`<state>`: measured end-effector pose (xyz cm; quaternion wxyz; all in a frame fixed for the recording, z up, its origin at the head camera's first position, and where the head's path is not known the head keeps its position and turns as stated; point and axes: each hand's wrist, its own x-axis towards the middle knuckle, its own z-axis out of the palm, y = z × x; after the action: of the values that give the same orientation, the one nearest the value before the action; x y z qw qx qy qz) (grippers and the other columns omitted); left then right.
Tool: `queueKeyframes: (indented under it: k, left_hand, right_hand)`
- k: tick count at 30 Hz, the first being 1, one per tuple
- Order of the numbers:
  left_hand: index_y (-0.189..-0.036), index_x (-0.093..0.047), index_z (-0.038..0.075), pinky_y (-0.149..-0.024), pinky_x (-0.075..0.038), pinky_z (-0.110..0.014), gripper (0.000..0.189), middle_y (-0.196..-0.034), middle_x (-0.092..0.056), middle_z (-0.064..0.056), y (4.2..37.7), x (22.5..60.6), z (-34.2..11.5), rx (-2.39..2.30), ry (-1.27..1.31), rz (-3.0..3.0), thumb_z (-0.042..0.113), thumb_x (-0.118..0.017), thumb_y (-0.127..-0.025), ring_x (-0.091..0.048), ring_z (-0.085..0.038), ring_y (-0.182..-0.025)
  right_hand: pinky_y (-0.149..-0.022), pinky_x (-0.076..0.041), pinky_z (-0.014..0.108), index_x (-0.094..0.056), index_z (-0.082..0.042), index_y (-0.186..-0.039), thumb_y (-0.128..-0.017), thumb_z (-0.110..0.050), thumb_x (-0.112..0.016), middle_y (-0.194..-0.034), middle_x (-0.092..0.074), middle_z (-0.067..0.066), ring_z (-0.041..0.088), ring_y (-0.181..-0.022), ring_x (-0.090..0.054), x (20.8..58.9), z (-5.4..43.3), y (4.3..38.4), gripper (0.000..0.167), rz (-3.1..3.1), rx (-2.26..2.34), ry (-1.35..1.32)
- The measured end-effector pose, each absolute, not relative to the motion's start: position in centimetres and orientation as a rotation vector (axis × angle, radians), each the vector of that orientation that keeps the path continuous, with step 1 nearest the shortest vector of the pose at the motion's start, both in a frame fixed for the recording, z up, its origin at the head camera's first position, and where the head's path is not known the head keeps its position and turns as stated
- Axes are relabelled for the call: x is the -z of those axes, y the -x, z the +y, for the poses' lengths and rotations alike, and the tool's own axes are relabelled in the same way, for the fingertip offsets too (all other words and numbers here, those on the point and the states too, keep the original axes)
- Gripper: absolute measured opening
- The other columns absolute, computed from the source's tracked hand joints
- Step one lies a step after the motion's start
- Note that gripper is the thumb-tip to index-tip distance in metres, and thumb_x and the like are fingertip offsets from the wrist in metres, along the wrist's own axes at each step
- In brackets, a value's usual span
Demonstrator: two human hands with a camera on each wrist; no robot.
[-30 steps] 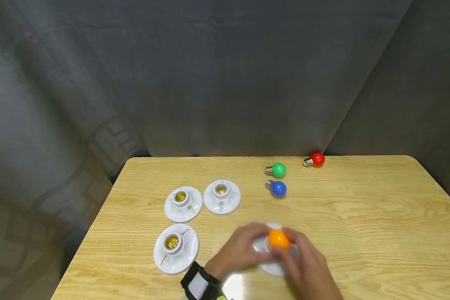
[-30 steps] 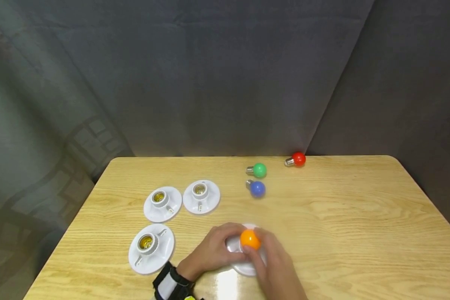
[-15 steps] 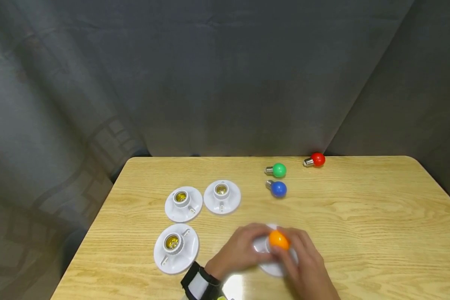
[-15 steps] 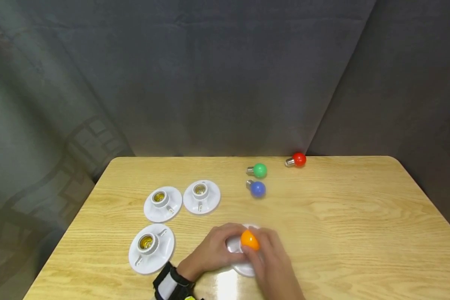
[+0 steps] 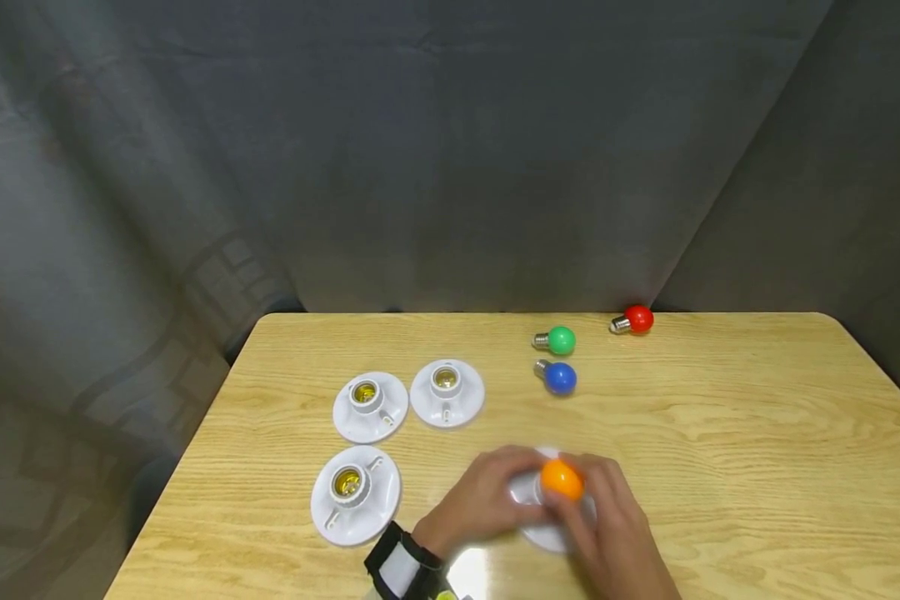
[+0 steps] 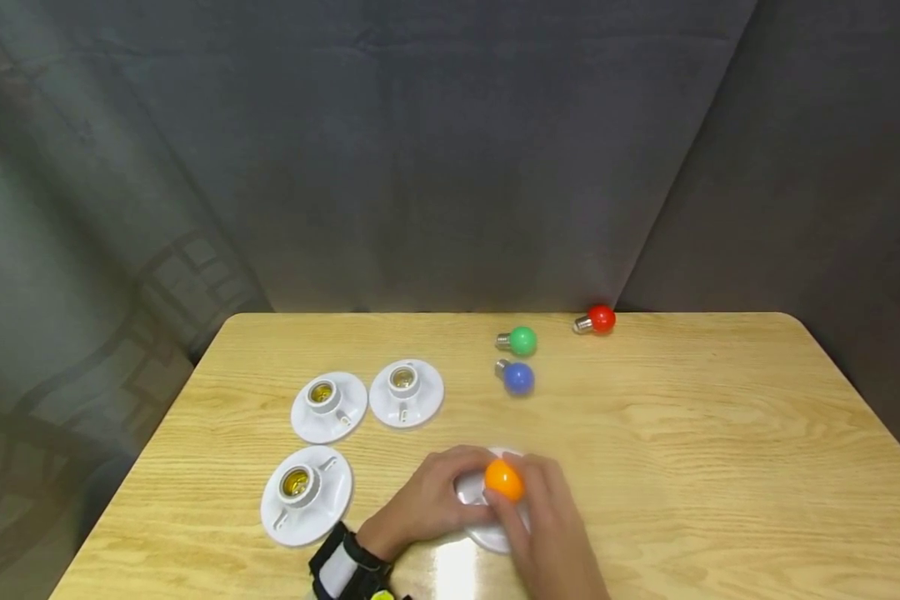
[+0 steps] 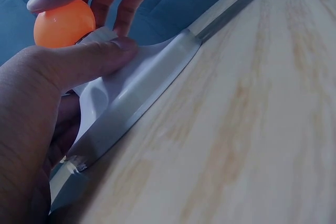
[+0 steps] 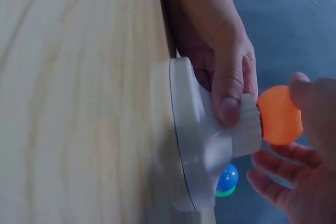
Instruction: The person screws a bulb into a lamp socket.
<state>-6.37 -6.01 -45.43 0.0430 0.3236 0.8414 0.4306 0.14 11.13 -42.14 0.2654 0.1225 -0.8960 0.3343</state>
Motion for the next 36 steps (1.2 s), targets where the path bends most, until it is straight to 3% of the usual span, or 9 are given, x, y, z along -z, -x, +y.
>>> queueKeyframes:
  k: [7,12,15,22,28,36]
  left_hand:
    - [-0.122,-0.063,0.034,-0.087,-0.048,-0.017,0.044,-0.119,-0.066,0.015,6.5,45.6,-6.0,-1.312,-1.017,2.578,0.052,-0.070,-0.082,-0.059,0.001,-0.102]
    - [-0.123,-0.062,0.034,-0.087,-0.048,-0.016,0.047,-0.118,-0.066,0.017,6.6,45.5,-6.0,-1.301,-1.013,2.588,0.055,-0.070,-0.082,-0.058,0.003,-0.099]
    - [-0.123,-0.062,0.035,-0.085,-0.048,-0.016,0.048,-0.117,-0.065,0.018,6.5,45.6,-5.9,-1.293,-0.987,2.588,0.058,-0.069,-0.081,-0.058,0.003,-0.098]
    - [-0.123,-0.061,0.035,-0.087,-0.048,-0.016,0.049,-0.119,-0.065,0.017,6.4,45.5,-5.9,-1.265,-0.968,2.601,0.058,-0.069,-0.080,-0.058,0.003,-0.101]
    - [-0.124,-0.061,0.035,-0.089,-0.048,-0.017,0.050,-0.120,-0.065,0.017,6.4,45.5,-5.9,-1.259,-0.966,2.607,0.058,-0.070,-0.080,-0.059,0.002,-0.103]
    - [-0.123,-0.061,0.036,-0.088,-0.048,-0.017,0.050,-0.120,-0.065,0.018,6.3,45.4,-5.9,-1.271,-0.958,2.592,0.058,-0.070,-0.080,-0.059,0.002,-0.102]
  right_hand:
    - [-0.105,-0.026,0.000,-0.053,-0.010,-0.137,-0.083,-0.005,-0.073,-0.131,-0.060,0.006,0.017,-0.113,-0.060,42.5,11.5,-0.6,0.058,-2.458,-0.995,-0.417]
    - [-0.108,-0.023,0.002,-0.039,-0.009,-0.148,-0.087,0.001,-0.066,-0.143,-0.051,0.014,-0.003,-0.133,-0.042,42.6,12.1,-0.7,0.068,-2.485,-1.001,-0.529]
    - [-0.109,-0.022,0.003,-0.038,-0.009,-0.148,-0.087,0.003,-0.064,-0.144,-0.050,0.015,-0.008,-0.134,-0.036,42.6,12.3,-0.7,0.067,-2.502,-0.994,-0.573]
    - [-0.110,-0.024,0.003,-0.047,-0.008,-0.143,-0.084,0.007,-0.064,-0.138,-0.054,0.013,-0.003,-0.130,-0.044,42.8,12.4,-0.6,0.063,-2.479,-0.994,-0.592]
    - [-0.109,-0.025,0.003,-0.047,-0.009,-0.142,-0.083,0.008,-0.065,-0.138,-0.055,0.011,-0.006,-0.130,-0.043,42.8,12.4,-0.6,0.064,-2.484,-1.008,-0.569]
    - [-0.108,-0.026,0.004,-0.048,-0.008,-0.141,-0.082,0.007,-0.067,-0.137,-0.056,0.010,0.000,-0.126,-0.049,42.9,12.3,-0.5,0.064,-2.441,-0.985,-0.571]
